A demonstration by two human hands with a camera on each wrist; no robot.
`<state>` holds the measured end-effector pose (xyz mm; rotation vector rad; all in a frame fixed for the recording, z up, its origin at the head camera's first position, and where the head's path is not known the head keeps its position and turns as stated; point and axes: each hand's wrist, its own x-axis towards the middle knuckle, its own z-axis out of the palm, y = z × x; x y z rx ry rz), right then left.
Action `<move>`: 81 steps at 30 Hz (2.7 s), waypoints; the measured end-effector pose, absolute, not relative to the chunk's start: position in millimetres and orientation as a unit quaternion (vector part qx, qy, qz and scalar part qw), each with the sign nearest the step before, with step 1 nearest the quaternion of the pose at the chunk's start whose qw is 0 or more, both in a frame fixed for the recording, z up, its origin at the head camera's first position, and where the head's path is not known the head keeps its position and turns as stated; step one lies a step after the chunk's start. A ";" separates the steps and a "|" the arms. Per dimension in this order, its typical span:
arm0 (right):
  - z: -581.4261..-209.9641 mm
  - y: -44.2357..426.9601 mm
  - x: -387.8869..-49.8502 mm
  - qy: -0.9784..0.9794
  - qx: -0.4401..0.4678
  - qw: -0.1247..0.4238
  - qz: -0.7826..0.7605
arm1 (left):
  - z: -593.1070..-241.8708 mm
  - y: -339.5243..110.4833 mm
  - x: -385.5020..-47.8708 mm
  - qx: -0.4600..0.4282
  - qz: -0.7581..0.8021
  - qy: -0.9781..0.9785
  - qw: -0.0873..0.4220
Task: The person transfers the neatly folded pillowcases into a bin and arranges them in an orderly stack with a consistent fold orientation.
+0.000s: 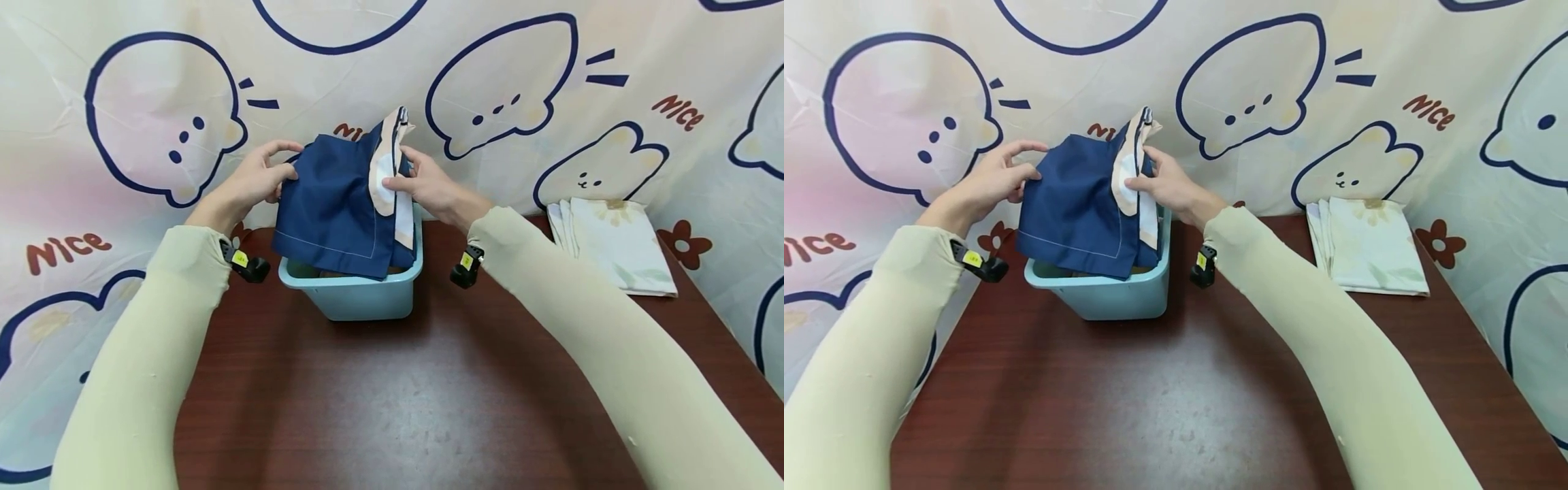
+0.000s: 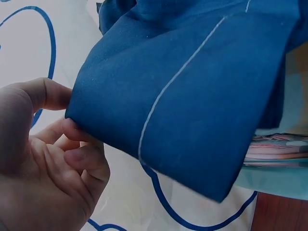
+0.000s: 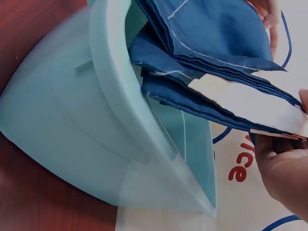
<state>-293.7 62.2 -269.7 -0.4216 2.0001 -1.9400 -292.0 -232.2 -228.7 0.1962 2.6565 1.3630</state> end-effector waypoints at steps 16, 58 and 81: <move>-287.9 52.9 -297.8 0.760 -0.116 0.153 -0.621 | -251.7 -235.6 -297.5 0.068 0.435 0.895 0.075; -320.3 54.0 -305.5 0.913 -0.175 0.109 -0.351 | -298.7 -234.6 -291.2 0.096 0.343 0.923 0.145; -331.6 46.7 -301.5 0.937 -0.182 0.041 -0.297 | -305.9 -226.1 -287.7 0.112 0.232 0.961 0.104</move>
